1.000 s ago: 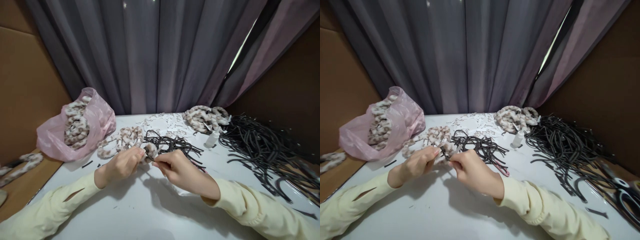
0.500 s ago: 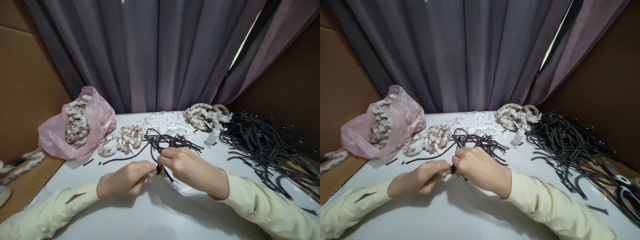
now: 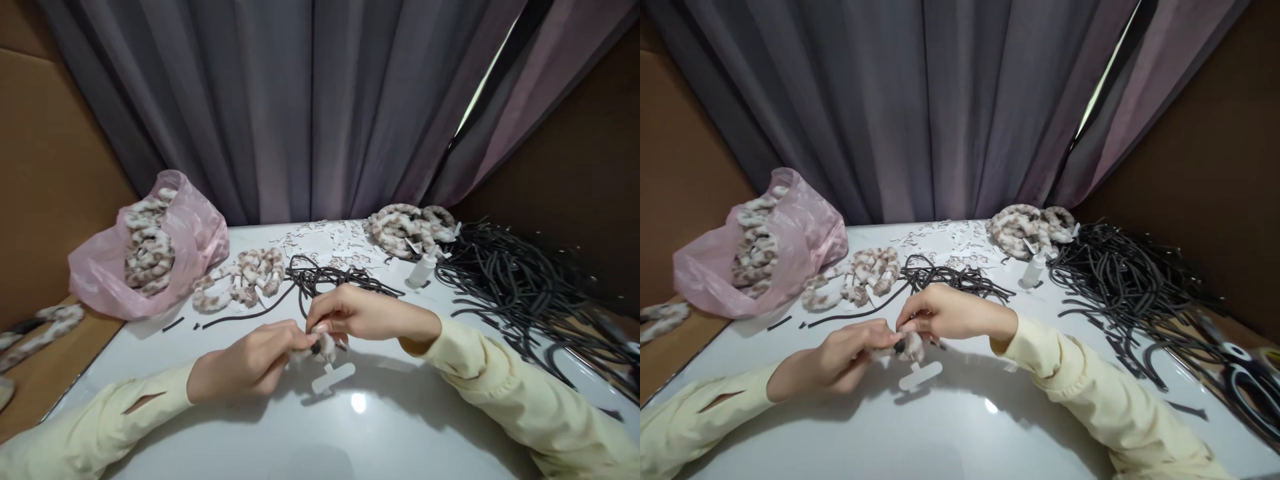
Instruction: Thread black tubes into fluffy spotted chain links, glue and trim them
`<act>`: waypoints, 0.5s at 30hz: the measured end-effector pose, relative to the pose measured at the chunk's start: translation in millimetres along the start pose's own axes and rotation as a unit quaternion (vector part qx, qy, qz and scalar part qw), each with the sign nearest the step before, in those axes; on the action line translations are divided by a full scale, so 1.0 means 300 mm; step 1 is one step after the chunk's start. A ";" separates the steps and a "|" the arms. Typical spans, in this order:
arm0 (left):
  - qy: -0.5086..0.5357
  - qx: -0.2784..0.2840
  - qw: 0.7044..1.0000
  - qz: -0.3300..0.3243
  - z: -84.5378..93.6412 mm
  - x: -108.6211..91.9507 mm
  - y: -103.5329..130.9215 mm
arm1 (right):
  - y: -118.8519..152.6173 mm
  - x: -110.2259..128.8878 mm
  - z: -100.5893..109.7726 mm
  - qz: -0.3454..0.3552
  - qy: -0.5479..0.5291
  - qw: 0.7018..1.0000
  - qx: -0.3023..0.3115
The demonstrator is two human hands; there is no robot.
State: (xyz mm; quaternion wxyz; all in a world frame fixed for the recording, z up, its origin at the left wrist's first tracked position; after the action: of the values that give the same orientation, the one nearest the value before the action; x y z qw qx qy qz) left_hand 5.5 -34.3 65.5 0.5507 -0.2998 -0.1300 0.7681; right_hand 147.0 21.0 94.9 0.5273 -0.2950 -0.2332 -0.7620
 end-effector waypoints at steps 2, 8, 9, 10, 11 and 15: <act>0.030 -0.050 0.993 0.106 0.003 0.023 0.003 | 0.018 0.020 0.018 0.003 0.059 0.992 -0.110; 0.265 -0.157 0.870 0.385 0.001 0.095 0.012 | 0.060 0.097 -0.006 0.009 0.096 0.952 -0.291; 0.284 -0.177 0.855 0.395 0.004 0.101 0.010 | 0.065 0.104 -0.010 0.015 0.088 0.941 -0.327; 0.302 -0.197 0.841 0.403 0.006 0.108 0.008 | 0.068 0.107 -0.013 0.020 0.078 0.930 -0.358; 0.323 -0.216 0.825 0.410 0.007 0.116 0.008 | 0.067 0.105 -0.018 0.018 0.064 0.925 -0.374; 0.412 -0.286 0.753 0.425 0.000 0.139 0.013 | 0.023 0.058 -0.061 -0.055 -0.007 0.963 -0.262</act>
State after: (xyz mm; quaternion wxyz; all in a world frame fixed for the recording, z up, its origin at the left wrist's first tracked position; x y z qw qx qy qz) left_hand -6.4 2.9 50.3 0.0563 -0.7553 0.0366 0.6519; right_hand 145.1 -5.2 94.0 0.3873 -0.4152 -0.0445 -0.8220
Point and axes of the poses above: each hand's wrist, its own y-axis away from the middle knuckle, its own z-axis out of the back of the hand, x = y × z, the point moved 4 cm from there along -y, towards the middle knuckle, and after that the axes turned 8 degrees about x, right-handed, at the moved point
